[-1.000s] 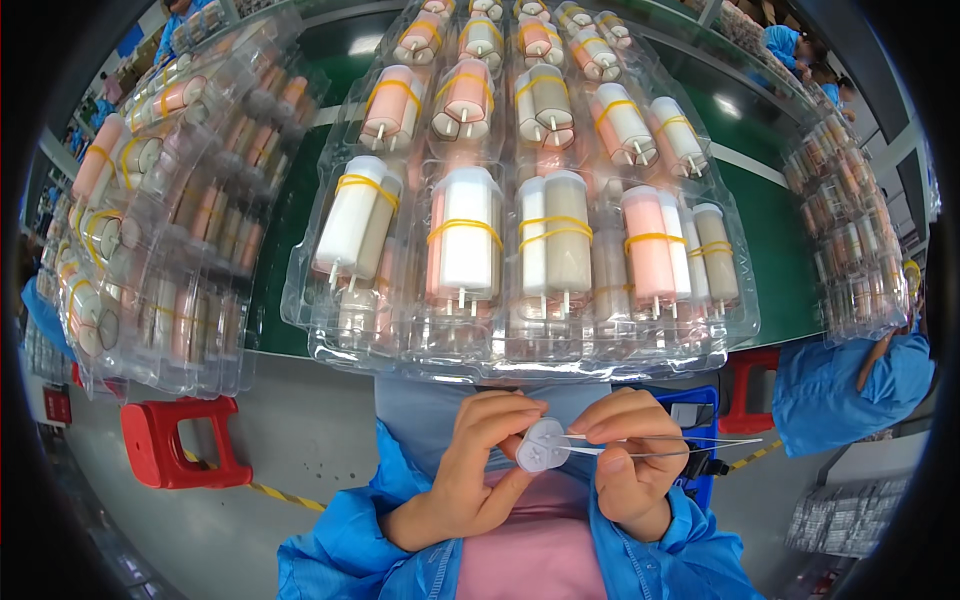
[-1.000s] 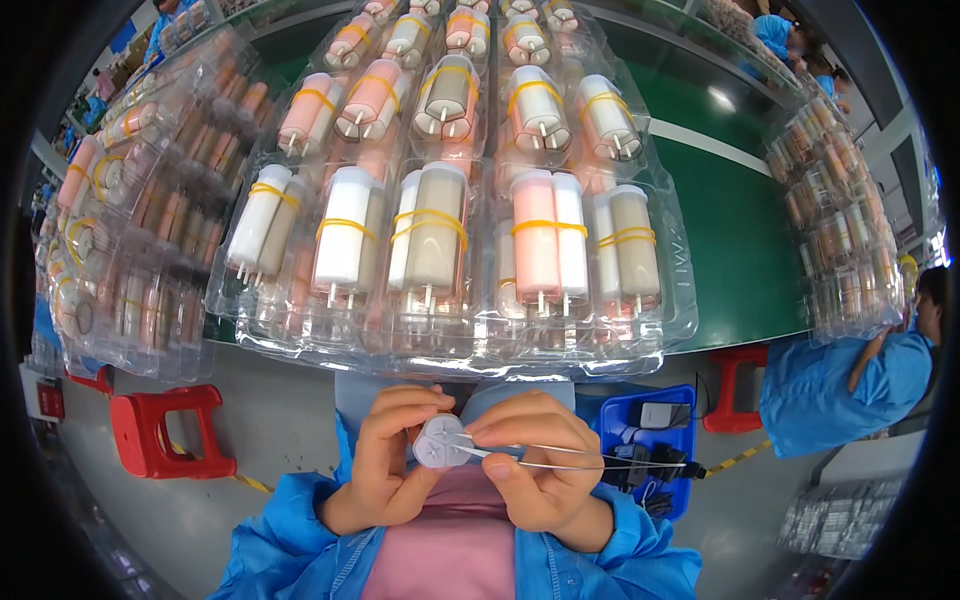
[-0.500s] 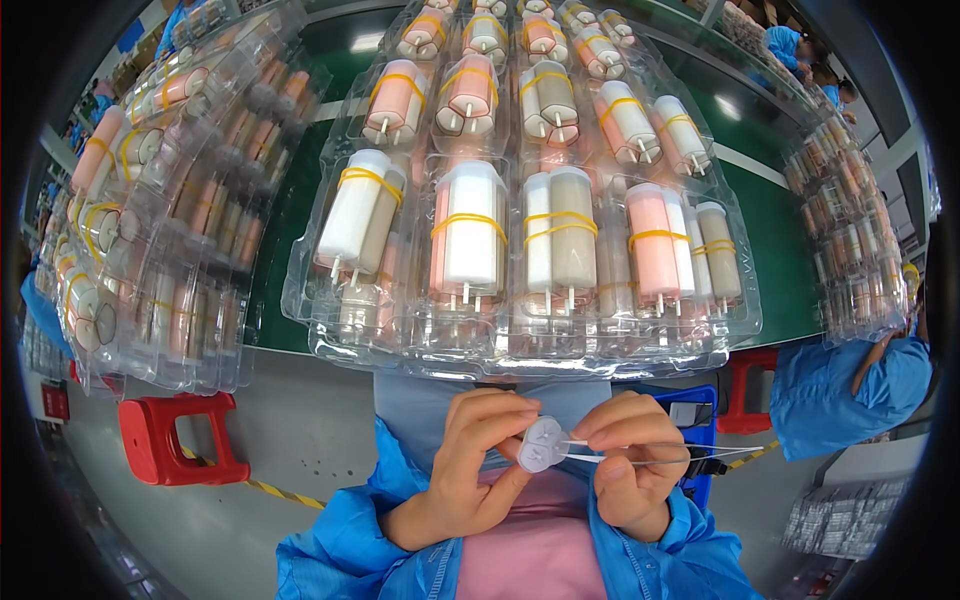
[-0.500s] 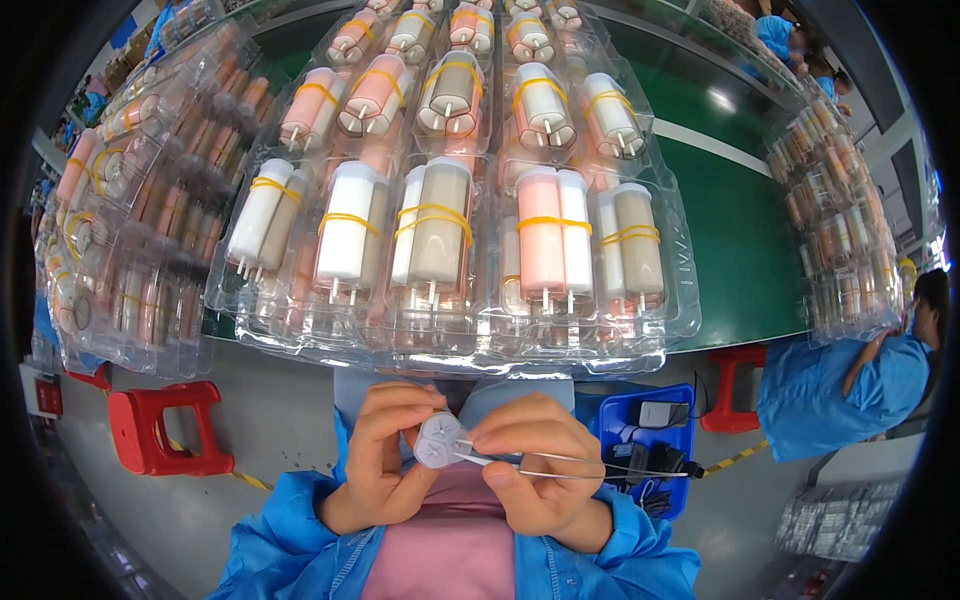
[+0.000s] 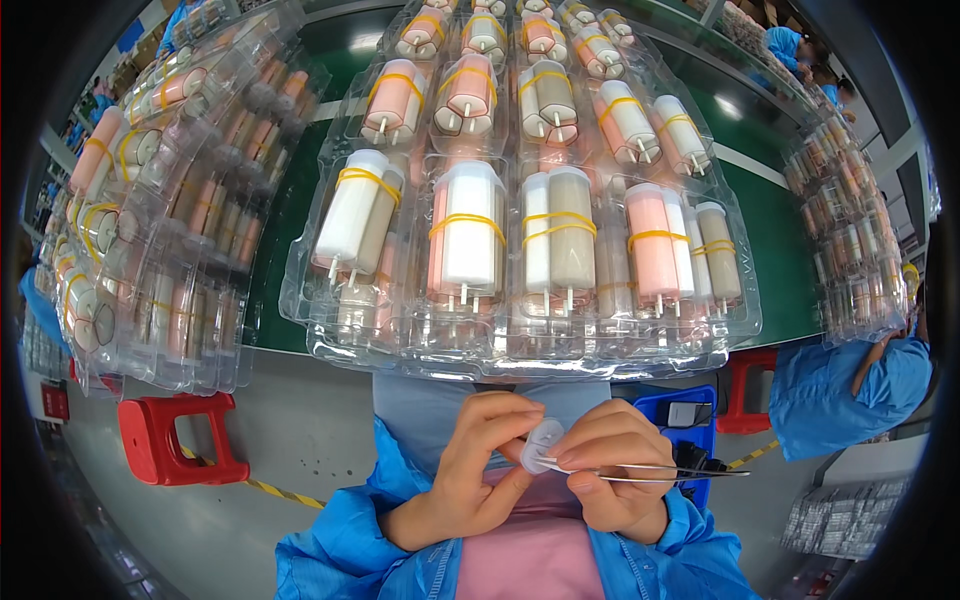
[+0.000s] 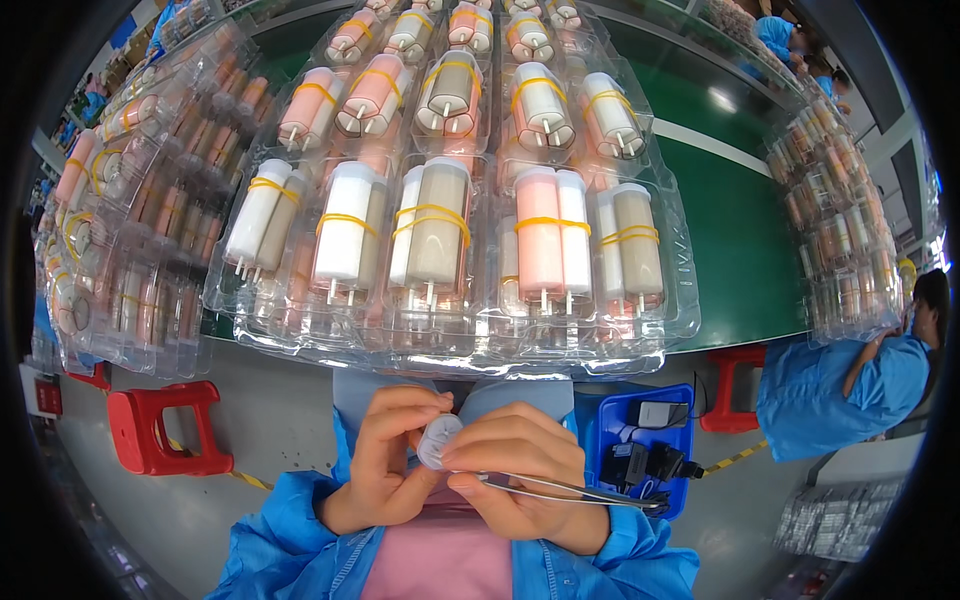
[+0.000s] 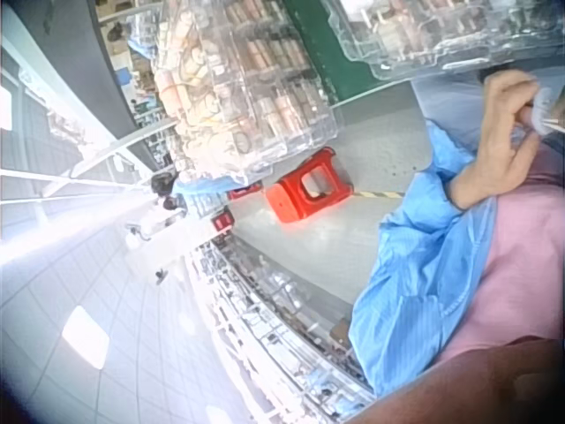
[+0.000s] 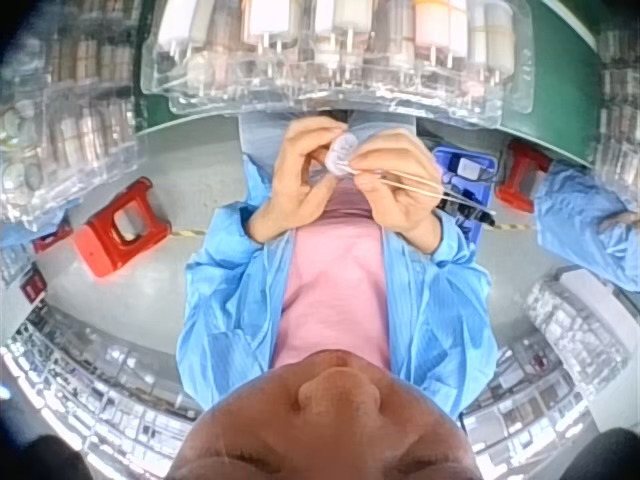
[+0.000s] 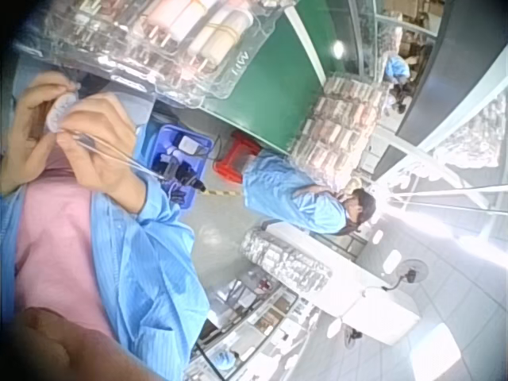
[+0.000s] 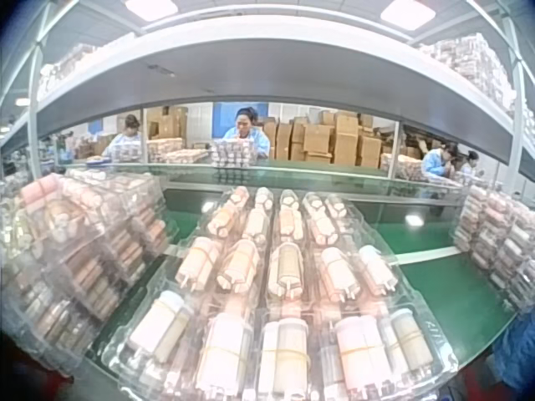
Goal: Assembling and marking small plastic components using tweezers and a pen in a factory setting.
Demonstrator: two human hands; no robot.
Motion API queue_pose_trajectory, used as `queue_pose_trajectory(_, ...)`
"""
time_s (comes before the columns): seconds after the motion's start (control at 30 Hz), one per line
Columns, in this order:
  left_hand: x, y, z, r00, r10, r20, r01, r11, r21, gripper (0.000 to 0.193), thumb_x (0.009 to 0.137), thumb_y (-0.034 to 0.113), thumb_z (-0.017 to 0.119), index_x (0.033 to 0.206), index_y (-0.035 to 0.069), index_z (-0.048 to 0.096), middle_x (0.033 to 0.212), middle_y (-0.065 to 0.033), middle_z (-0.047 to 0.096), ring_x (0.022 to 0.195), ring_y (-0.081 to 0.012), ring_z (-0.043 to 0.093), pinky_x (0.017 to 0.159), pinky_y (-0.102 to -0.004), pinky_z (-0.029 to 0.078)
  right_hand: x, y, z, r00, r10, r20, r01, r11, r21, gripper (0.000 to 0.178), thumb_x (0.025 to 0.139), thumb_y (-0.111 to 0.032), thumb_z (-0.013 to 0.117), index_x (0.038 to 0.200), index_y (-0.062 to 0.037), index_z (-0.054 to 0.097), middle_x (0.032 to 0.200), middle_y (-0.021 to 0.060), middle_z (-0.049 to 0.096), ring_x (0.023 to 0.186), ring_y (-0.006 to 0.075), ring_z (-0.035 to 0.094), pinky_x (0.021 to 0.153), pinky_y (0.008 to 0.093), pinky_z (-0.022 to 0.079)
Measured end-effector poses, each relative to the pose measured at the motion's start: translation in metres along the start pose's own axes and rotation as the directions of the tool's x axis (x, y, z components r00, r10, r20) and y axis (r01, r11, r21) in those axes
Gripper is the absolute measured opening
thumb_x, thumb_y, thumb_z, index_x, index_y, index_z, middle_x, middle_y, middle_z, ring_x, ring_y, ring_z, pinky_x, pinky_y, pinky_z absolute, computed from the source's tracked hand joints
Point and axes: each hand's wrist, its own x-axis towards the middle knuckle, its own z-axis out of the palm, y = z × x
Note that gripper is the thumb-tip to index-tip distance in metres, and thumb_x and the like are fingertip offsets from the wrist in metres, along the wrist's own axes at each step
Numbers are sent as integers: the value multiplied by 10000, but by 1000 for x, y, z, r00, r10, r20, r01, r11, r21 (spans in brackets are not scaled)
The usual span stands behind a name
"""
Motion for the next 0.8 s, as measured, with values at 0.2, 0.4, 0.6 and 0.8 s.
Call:
queue_pose_trajectory(0.2,0,0,0,1000,0,-1,0,1000,-7,476,765,-84,646,1203,-26,470,1175,-222,469,804,-174,584,645,-229,493,-1,1,0,1000,9,8,-9,1000,-11,166,742,-72,727,883,-24,654,829,112,671,680,252,624,603,307,503)
queue_pose_trajectory(0.4,0,2,0,1000,-7,4,7,1000,10,473,770,-88,639,1206,-30,464,1174,-221,464,810,-180,586,642,-228,498,0,1,2,1000,12,8,-12,1000,-17,165,739,-74,730,877,-28,652,826,107,670,679,249,623,603,307,502)
queue_pose_trajectory(0.6,1,2,0,1000,-14,-3,14,1000,2,480,764,-93,638,1206,-32,461,1171,-224,460,846,-199,585,650,-234,512,0,1,3,1000,14,-4,-14,1000,-14,157,743,-76,728,870,-28,650,819,106,669,669,246,621,597,306,499)
queue_pose_trajectory(0.8,-2,-1,0,1000,-22,-5,22,1000,-4,496,745,-113,623,1207,-35,460,1176,-221,453,855,-199,586,659,-235,516,-2,2,6,998,29,-53,-30,999,-18,131,750,-70,717,845,-25,639,793,104,665,635,241,611,569,302,486)
